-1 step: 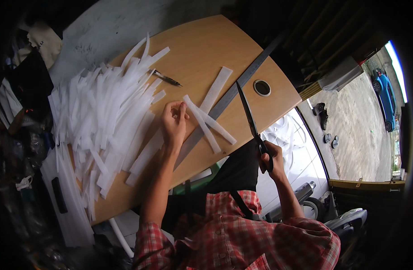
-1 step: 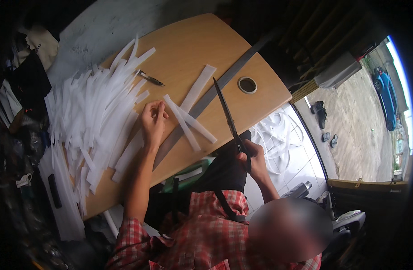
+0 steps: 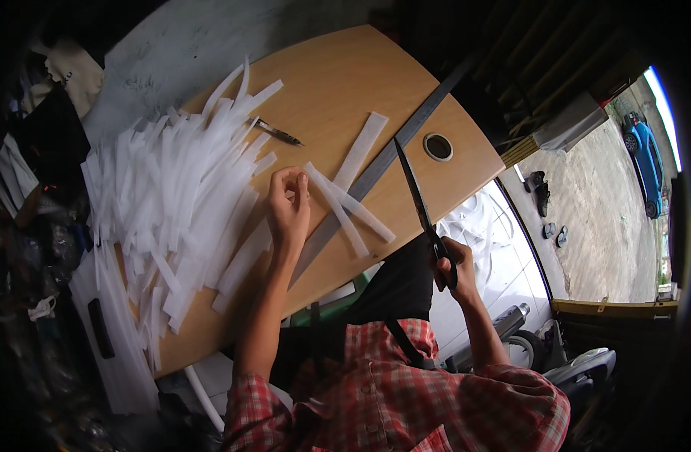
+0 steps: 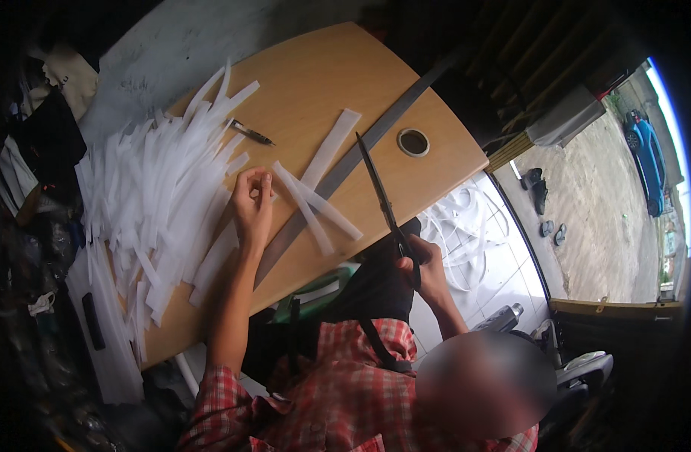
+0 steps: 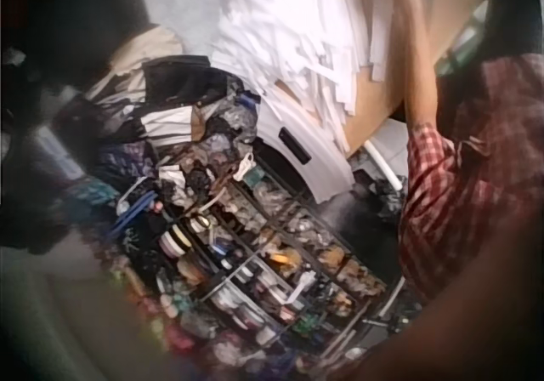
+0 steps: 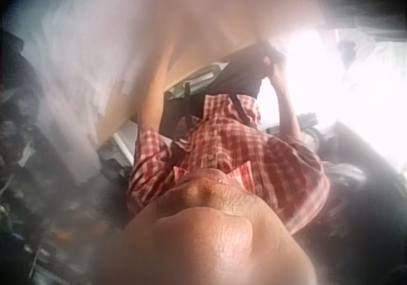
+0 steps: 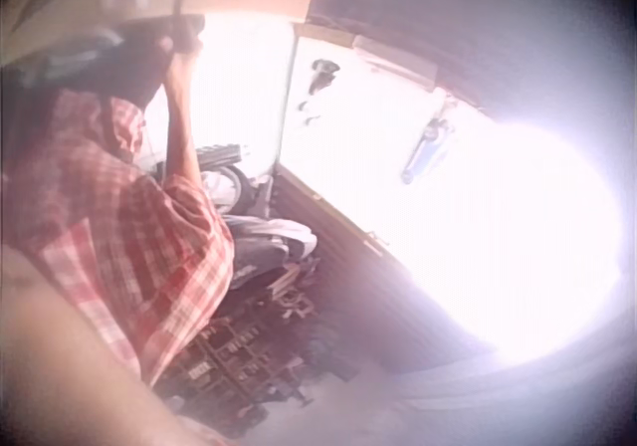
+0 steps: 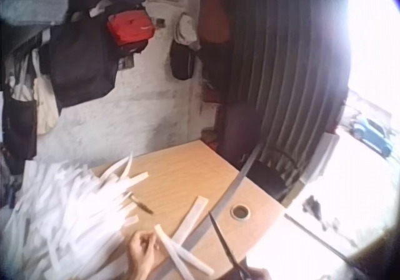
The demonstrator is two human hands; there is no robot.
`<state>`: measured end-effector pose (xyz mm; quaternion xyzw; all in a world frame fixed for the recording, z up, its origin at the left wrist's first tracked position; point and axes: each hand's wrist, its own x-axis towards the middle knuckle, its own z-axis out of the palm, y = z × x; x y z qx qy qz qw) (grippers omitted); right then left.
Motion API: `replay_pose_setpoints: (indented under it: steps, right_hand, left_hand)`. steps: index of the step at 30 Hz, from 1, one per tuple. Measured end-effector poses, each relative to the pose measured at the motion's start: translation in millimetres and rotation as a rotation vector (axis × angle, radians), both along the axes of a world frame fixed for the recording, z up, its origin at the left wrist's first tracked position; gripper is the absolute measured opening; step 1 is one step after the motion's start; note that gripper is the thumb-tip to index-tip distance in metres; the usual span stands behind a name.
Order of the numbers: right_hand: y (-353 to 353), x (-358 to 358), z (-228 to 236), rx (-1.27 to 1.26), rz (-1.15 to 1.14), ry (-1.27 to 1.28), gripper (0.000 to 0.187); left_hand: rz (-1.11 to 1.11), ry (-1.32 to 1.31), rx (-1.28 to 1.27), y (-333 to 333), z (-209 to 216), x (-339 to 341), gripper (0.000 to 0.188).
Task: The person sits at a low table and repeatedly cuts long white fabric strips into shorter pieces using shears. The cut pieces accumulate on the table as the person continues cutting.
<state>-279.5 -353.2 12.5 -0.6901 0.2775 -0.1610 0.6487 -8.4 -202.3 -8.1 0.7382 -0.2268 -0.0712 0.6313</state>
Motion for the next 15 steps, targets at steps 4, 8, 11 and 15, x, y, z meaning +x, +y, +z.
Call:
replay_pose_setpoints:
  steps: [4,8,11,15]
  right_hand:
    - [-5.5,-1.7,-3.9,0.021,0.007,0.022,0.081]
    - [-2.6,8.6,1.4,0.017,0.025,0.007,0.080]
    - [-0.7,8.4,3.5,0.070,0.024,0.015,0.077]
    - [-1.6,4.2,-1.2,0.047,-0.004,-0.005,0.077]
  left_hand:
    - [-0.310,-0.726,0.398,0.0,42.7,-4.6,0.032]
    - [-0.564,-0.955,0.582,4.1,31.1,2.8,0.041]
    - [-0.552,-1.061,0.623,6.3,29.4,8.2,0.025]
    - [-0.443,-1.053,0.657,25.5,41.4,20.0,0.021]
